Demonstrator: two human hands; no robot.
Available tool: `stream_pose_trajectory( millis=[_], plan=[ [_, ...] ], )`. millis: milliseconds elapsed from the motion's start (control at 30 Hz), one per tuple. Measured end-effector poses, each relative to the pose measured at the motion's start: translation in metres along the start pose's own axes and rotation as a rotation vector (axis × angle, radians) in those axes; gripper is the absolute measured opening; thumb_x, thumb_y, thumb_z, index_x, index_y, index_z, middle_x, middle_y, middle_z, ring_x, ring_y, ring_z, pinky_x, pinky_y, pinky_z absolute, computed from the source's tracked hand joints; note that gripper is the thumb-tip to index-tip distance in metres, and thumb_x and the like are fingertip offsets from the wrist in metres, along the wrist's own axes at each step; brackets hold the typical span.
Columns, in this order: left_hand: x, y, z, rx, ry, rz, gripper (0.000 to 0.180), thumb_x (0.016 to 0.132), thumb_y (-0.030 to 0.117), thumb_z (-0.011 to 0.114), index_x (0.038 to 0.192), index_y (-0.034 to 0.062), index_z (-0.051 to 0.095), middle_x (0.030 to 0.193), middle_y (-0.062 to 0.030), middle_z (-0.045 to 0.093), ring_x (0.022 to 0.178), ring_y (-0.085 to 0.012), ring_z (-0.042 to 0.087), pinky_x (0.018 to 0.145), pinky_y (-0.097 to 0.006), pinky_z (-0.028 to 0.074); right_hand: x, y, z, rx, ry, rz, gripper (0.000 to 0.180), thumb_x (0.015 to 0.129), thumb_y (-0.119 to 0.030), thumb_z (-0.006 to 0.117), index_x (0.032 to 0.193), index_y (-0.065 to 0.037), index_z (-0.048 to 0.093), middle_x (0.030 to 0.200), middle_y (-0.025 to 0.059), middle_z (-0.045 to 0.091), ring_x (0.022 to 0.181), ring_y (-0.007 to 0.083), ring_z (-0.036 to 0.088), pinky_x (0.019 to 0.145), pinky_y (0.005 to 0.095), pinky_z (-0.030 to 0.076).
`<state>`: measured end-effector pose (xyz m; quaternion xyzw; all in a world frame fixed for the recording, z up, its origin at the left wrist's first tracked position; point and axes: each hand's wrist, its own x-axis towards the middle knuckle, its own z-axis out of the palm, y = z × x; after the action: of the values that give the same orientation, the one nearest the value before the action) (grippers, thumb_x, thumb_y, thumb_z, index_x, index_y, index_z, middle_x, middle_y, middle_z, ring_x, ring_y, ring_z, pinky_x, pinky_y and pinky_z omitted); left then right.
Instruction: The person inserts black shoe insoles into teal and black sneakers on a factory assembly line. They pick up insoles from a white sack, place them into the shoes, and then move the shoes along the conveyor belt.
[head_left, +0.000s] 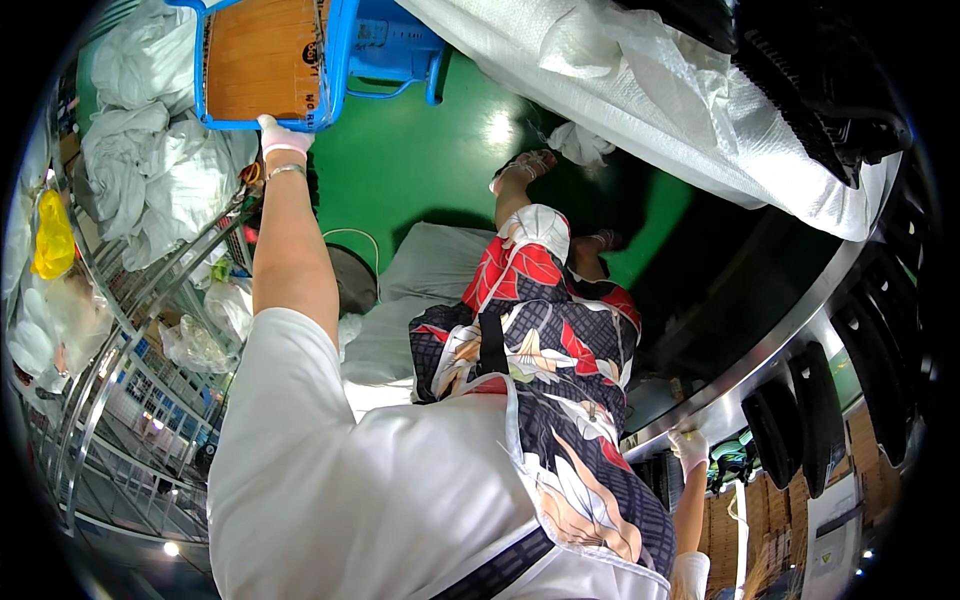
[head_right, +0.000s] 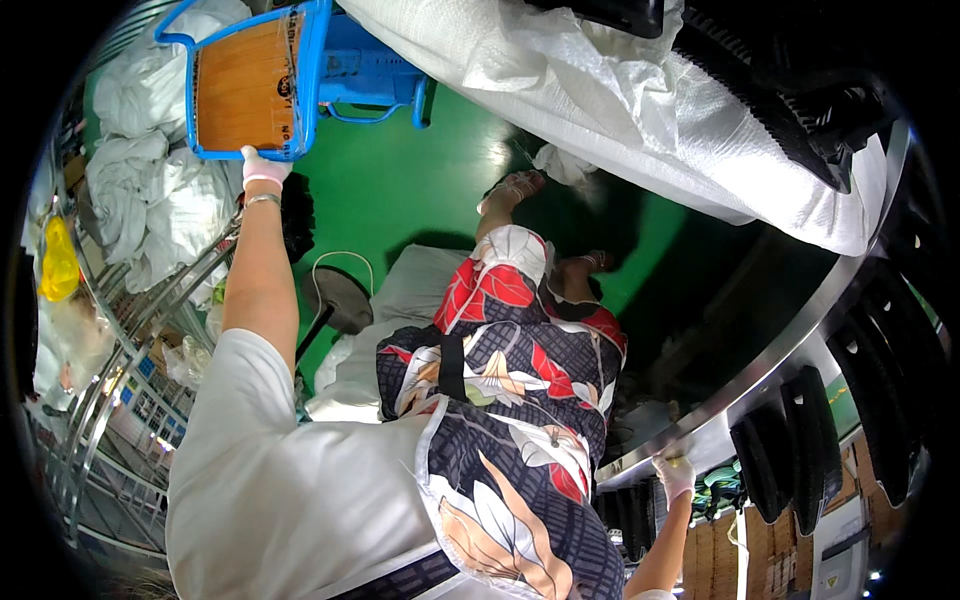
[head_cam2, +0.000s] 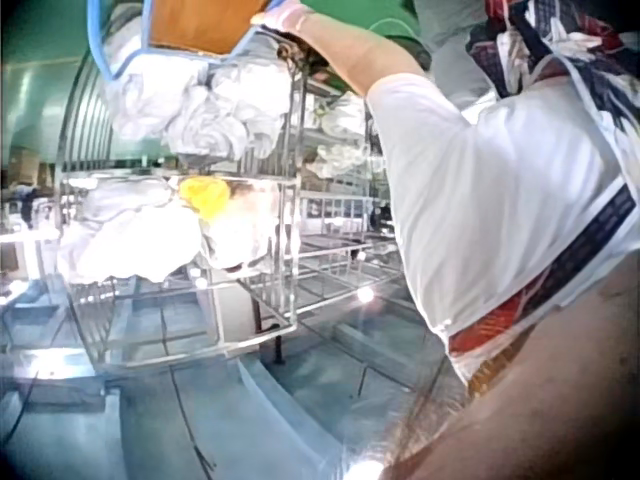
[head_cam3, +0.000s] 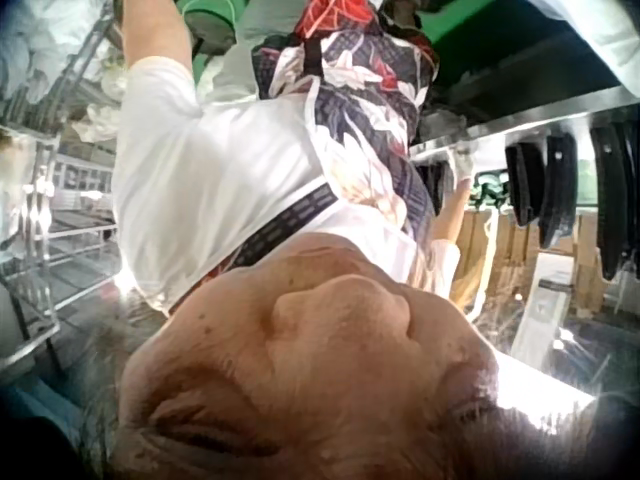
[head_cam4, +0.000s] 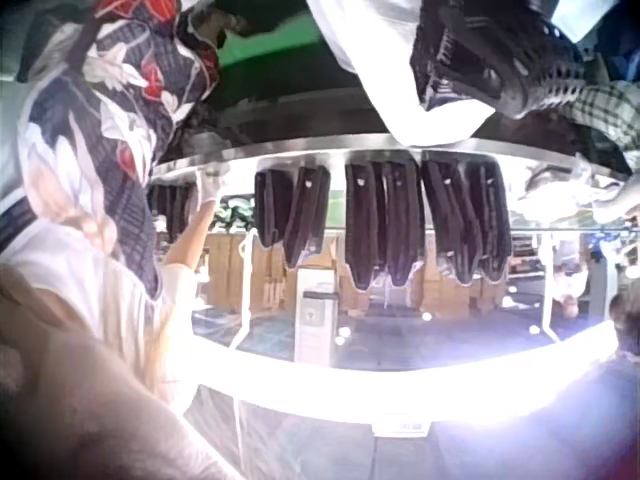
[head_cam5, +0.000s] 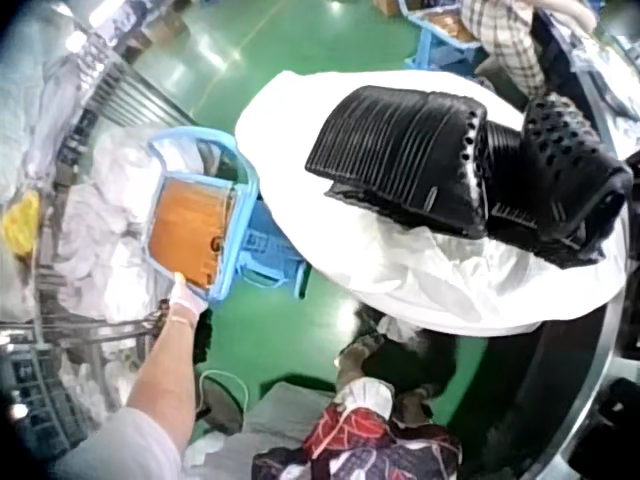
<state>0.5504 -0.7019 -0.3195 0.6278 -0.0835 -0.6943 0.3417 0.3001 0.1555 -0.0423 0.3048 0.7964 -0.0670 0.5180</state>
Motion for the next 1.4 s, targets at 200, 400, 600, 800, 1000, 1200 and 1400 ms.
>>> stream_pose_trajectory(
  millis=[200,400,600,800,1000,1200,1400],
  plan=[
    [-0.008,-0.013,-0.027,0.225,-0.006,0.078,0.065,0.097,0.052,0.036,0.146,0.0088,0.034,0.15,-0.0068,0.038,0.137,-0.0278,0.035,0.114,-0.045,0.026,0.004,-0.007,0.001,-0.149,-0.023,-0.028,0.024,0.079,-0.016,0.077,0.085,0.0,0.06,0.067,0.0018,0.056,0.052,0.0108,0.053,0.045,0.0241,0.04],
    [-0.08,-0.08,-0.011,-0.243,0.005,-0.035,0.057,0.093,0.044,0.045,0.137,0.0078,0.047,0.142,-0.0068,0.049,0.13,-0.0293,0.043,0.112,-0.047,0.03,-0.031,-0.035,0.018,-0.667,0.163,-0.156,0.043,0.073,-0.042,0.077,0.074,0.0,0.071,0.067,0.0102,0.068,0.064,0.0197,0.064,0.065,0.0348,0.05],
    [-0.079,-0.115,-0.077,-0.172,-0.104,0.0,0.047,0.096,0.029,0.038,0.13,0.002,0.054,0.143,-0.0119,0.049,0.13,-0.0347,0.045,0.109,-0.056,0.034,-0.061,-0.057,0.062,-0.519,0.271,-0.316,0.051,0.07,-0.046,0.074,0.085,0.003,0.07,0.081,0.021,0.069,0.077,0.0304,0.068,0.076,0.038,0.051],
    [0.016,-0.086,-0.225,0.125,0.022,-0.156,0.047,0.099,0.03,0.038,0.134,0.0006,0.05,0.143,-0.0102,0.047,0.129,-0.0335,0.044,0.104,-0.054,0.041,-0.085,-0.083,0.095,-0.39,0.145,-0.383,0.055,0.076,-0.051,0.067,0.095,0.0,0.068,0.096,0.0221,0.068,0.093,0.0364,0.065,0.085,0.0404,0.049],
    [-0.17,-0.172,-0.08,0.636,-0.016,-0.491,0.019,0.098,0.027,0.045,0.1,0.0126,0.057,0.1,-0.0093,0.057,0.096,-0.0264,0.056,0.079,-0.04,0.049,-0.078,-0.081,0.125,-0.327,0.153,-0.442,0.044,0.079,-0.046,0.065,0.091,-0.004,0.067,0.096,0.018,0.069,0.093,0.0343,0.065,0.084,0.0415,0.05],
    [-0.365,-0.242,0.127,1.662,-1.187,0.475,0.032,0.096,0.027,0.057,0.119,0.0047,0.057,0.102,-0.0088,0.064,0.095,-0.0172,0.061,0.085,-0.029,0.048,-0.069,-0.038,0.167,-0.002,0.348,-0.557,0.03,0.08,-0.036,0.063,0.084,-0.006,0.065,0.088,0.016,0.066,0.084,0.0339,0.064,0.076,0.0445,0.051],
    [-0.415,-0.303,0.185,1.865,-1.966,1.104,0.03,0.089,0.031,0.061,0.1,0.0034,0.063,0.092,-0.0166,0.065,0.083,-0.0328,0.061,0.077,-0.042,0.048,-0.094,0.014,0.295,0.472,0.484,-0.394,0.02,0.084,-0.026,0.063,0.084,-0.006,0.06,0.081,0.0163,0.062,0.083,0.0357,0.061,0.076,0.0456,0.048]
  ],
)
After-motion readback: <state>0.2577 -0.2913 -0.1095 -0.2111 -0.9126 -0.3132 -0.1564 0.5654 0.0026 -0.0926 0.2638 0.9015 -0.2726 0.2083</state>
